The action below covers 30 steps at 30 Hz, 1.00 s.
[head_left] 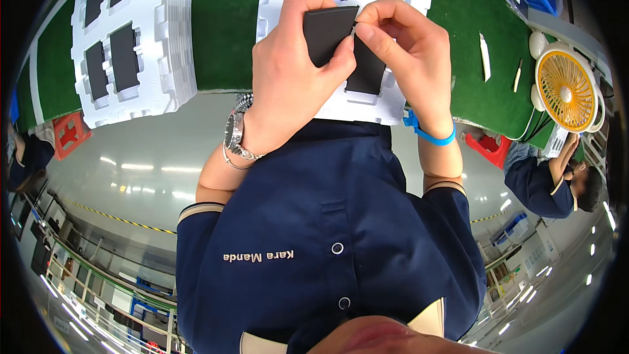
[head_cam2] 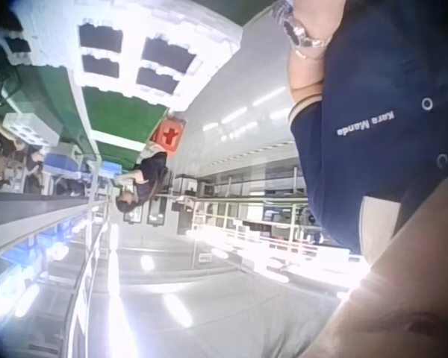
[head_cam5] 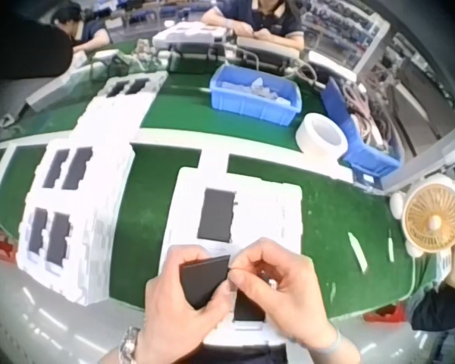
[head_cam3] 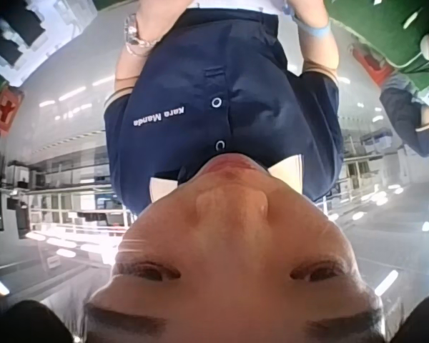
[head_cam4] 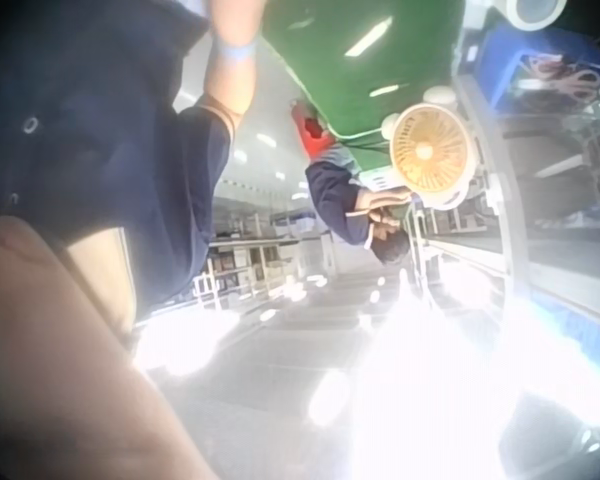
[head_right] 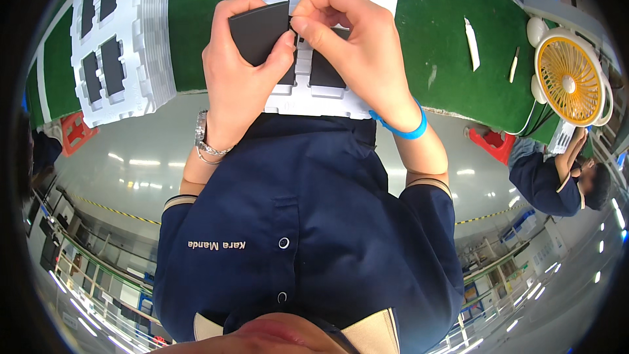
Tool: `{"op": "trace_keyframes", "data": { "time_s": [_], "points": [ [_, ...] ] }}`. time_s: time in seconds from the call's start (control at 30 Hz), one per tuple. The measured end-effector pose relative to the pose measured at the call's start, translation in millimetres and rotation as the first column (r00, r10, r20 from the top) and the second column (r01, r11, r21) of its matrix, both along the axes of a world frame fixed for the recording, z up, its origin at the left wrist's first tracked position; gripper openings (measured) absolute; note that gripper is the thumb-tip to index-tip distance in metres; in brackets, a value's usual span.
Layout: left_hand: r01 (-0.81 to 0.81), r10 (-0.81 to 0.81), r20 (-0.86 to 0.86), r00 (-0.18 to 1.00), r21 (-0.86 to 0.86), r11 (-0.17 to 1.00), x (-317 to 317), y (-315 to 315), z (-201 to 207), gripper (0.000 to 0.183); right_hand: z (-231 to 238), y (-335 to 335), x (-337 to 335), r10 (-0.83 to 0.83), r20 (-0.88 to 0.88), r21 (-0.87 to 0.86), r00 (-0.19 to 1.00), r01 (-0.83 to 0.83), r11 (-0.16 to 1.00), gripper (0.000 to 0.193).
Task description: Manually assembling small rectangular electronic components into plastic storage trays on a factory production line.
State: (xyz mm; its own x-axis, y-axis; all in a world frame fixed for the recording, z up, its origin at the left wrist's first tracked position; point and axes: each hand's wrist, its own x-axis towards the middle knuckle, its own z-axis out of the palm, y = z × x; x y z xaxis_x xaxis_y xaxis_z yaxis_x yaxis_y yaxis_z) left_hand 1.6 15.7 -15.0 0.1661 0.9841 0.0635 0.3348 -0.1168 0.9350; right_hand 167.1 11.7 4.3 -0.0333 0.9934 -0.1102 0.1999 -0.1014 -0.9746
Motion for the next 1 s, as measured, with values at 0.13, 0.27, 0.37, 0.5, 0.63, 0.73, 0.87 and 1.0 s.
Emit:
{"op": "trace_keyframes", "data": {
  "time_s": [0.13,0.27,0.37,0.5,0.63,0.73,0.87,1.0],
  "points": [
    [0.029,-0.01,0.122,0.993,-0.16,0.987,-4,0,1,0.043,5,4,2,0.05,-0.157,-0.136,0.986,-0.072,0.988,0.01],
    [0.168,-0.098,0.264,0.96,-0.257,0.952,-11,6,6,0.038,-2,15,14,0.142,-0.372,-0.241,0.917,-0.244,0.939,0.012],
    [0.219,-0.068,0.395,0.916,-0.35,0.911,-14,7,6,0.038,-9,17,15,0.105,-0.564,-0.309,0.819,-0.327,0.893,0.014],
    [0.274,-0.004,0.627,0.779,-0.336,0.901,-12,5,-1,0.028,-10,15,7,0.059,-0.606,-0.278,0.793,-0.281,0.919,0.016],
    [0.271,0.084,0.693,0.716,-0.387,0.881,-14,7,-5,0.022,-12,9,5,0.078,-0.444,-0.195,0.892,-0.181,0.964,0.019],
    [0.215,0.065,0.631,0.773,-0.357,0.909,-15,7,-9,0.022,-7,3,0,0.096,-0.331,-0.172,0.939,-0.16,0.972,0.019],
    [0.12,0.011,0.437,0.899,-0.27,0.955,-13,5,-10,0.024,-3,-1,-5,0.066,-0.146,-0.143,0.987,-0.087,0.986,0.015],
    [0.085,-0.004,0.337,0.941,-0.226,0.97,-12,3,-8,0.025,-4,-1,-3,0.067,0.015,-0.085,0.998,-0.065,0.994,0.015]
  ]
}}
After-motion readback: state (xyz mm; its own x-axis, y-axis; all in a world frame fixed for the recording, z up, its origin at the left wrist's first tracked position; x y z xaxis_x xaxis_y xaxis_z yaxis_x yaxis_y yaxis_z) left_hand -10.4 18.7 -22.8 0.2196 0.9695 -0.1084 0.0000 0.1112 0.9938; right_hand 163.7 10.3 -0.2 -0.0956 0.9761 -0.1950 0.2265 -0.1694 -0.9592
